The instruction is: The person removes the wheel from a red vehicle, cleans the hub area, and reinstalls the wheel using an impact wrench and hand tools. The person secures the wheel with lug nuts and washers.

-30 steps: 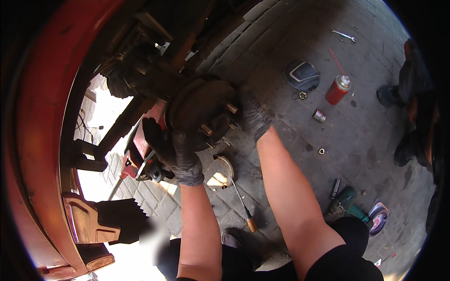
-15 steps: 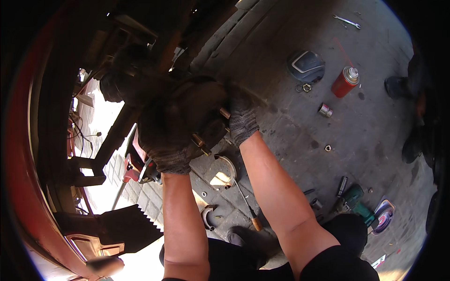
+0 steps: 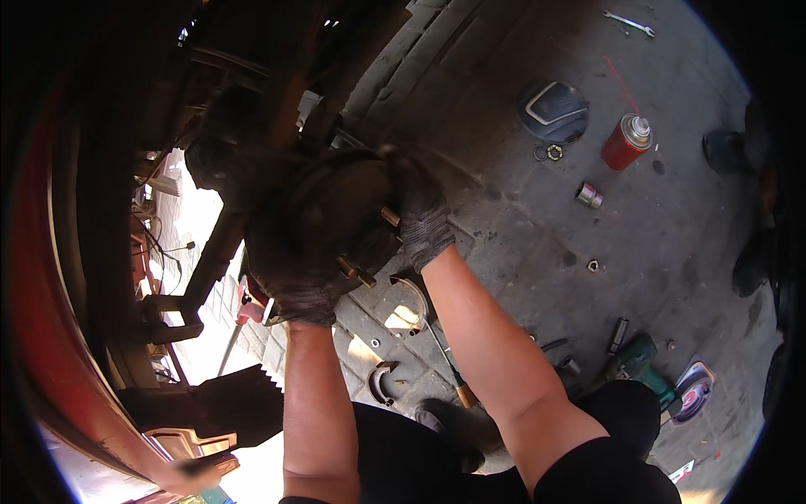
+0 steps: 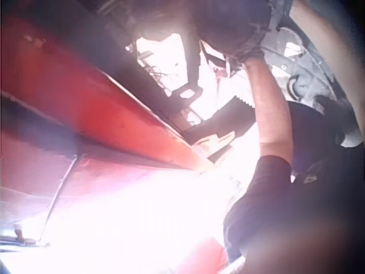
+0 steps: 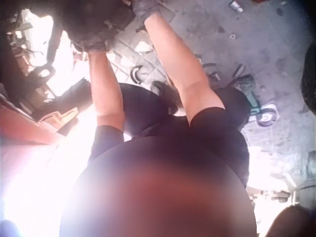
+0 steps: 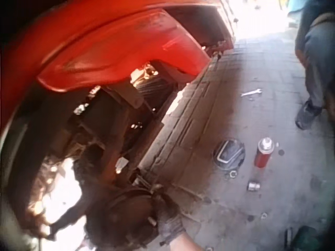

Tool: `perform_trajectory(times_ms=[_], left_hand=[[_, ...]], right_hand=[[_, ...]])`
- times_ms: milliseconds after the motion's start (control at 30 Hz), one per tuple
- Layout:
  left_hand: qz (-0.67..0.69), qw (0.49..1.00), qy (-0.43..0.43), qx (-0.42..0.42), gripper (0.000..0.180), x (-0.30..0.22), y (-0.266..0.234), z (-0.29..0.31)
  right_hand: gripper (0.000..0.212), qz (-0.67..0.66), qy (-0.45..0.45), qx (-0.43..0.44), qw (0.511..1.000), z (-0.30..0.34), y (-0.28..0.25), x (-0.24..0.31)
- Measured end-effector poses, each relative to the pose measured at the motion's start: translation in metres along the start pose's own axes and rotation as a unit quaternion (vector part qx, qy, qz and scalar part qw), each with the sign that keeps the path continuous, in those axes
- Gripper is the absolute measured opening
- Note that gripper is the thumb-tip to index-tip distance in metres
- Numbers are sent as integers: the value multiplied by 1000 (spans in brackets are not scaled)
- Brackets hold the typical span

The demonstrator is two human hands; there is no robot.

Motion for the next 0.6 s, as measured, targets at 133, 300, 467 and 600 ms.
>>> perform_trajectory(times_ms=[133, 300, 467, 600], left_hand=[[11, 999, 49, -18, 53, -11, -3, 0], [41, 998, -5, -57, 50, -2, -9, 2], [-50, 994, 97, -9, 46, -12, -3, 1], [-121, 983, 136, -30, 43, -21, -4, 2]], right_hand=[[42, -59, 141, 13, 988, 2, 2, -10], [41, -65, 221, 13, 973, 10, 5, -18], [37, -8, 150, -10, 989, 5, 1, -9], [35, 10, 129, -7, 992, -2, -1, -2]])
Point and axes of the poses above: each hand's wrist, its own z-axis away from the middle knuckle, its own y-axis out of the palm, x = y × z, the point moved 10 cm from there along -z, towards the middle knuckle, and after that the axes turned 1 degree about -x, right-handed, at the moved point
